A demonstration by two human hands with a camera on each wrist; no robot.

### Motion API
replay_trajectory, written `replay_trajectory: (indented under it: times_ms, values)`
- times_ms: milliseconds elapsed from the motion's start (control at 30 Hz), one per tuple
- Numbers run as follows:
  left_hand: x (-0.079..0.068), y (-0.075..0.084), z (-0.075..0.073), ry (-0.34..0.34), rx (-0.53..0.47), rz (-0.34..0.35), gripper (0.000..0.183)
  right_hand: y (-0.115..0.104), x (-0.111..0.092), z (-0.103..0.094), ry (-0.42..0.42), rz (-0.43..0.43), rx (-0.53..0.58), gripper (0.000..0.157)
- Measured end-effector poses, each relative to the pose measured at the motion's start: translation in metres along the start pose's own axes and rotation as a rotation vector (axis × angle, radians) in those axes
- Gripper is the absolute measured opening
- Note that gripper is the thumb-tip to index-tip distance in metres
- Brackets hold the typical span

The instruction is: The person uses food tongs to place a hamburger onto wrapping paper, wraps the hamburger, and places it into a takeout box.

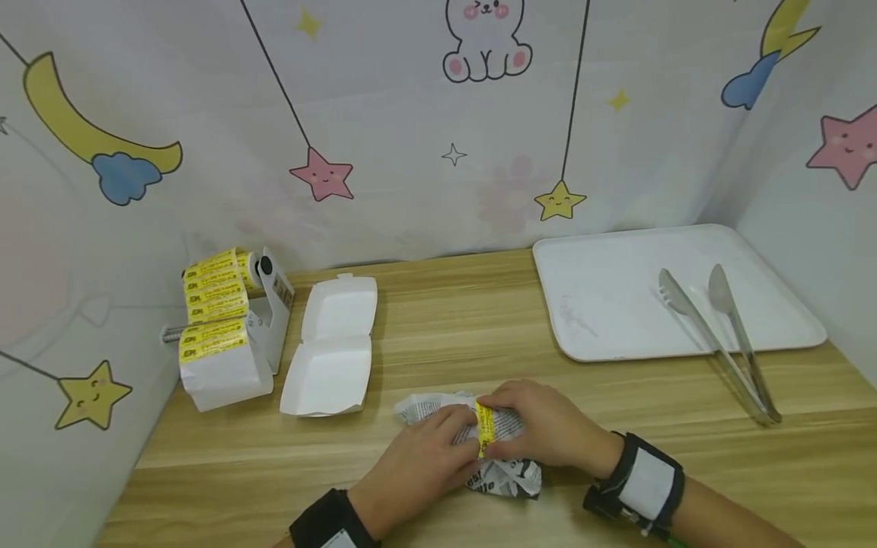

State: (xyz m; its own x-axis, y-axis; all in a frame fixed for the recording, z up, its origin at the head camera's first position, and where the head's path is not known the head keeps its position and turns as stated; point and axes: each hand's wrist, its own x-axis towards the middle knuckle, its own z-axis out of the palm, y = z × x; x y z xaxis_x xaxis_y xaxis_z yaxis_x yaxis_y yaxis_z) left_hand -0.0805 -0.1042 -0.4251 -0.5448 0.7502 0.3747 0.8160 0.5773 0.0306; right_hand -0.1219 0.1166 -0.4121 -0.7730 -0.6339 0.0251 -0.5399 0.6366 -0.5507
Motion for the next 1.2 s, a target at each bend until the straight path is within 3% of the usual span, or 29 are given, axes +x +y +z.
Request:
replay_trajectory:
  times_ms: [333,600,867,1000,1100,1200]
  values:
    - [-0.002,0.000,-0.002,0.020,-0.025,-0.055,0.027,-0.016,0.001,0.005,0.067,0.018,-0.200,0.062]
    - [-0.003,0.001,-0.004,0.011,-0.086,-0.150,0.035,-0.015,0.001,0.000,0.063,-0.001,-0.202,0.070]
    - [-0.003,0.002,-0.008,0.009,-0.126,-0.166,0.038,-0.017,0.004,0.006,0.072,-0.010,-0.213,0.072]
    - [-0.004,0.000,-0.015,0.001,-0.201,-0.216,0.041,-0.018,0.006,0.006,0.060,-0.004,-0.228,0.072]
    - [-0.007,-0.005,-0.023,0.042,-0.217,-0.268,0.041,-0.018,0.005,0.005,0.064,-0.009,-0.238,0.073]
    - [-0.014,-0.019,-0.034,0.126,-0.150,-0.321,0.040,-0.018,0.003,0.004,0.068,-0.016,-0.226,0.076]
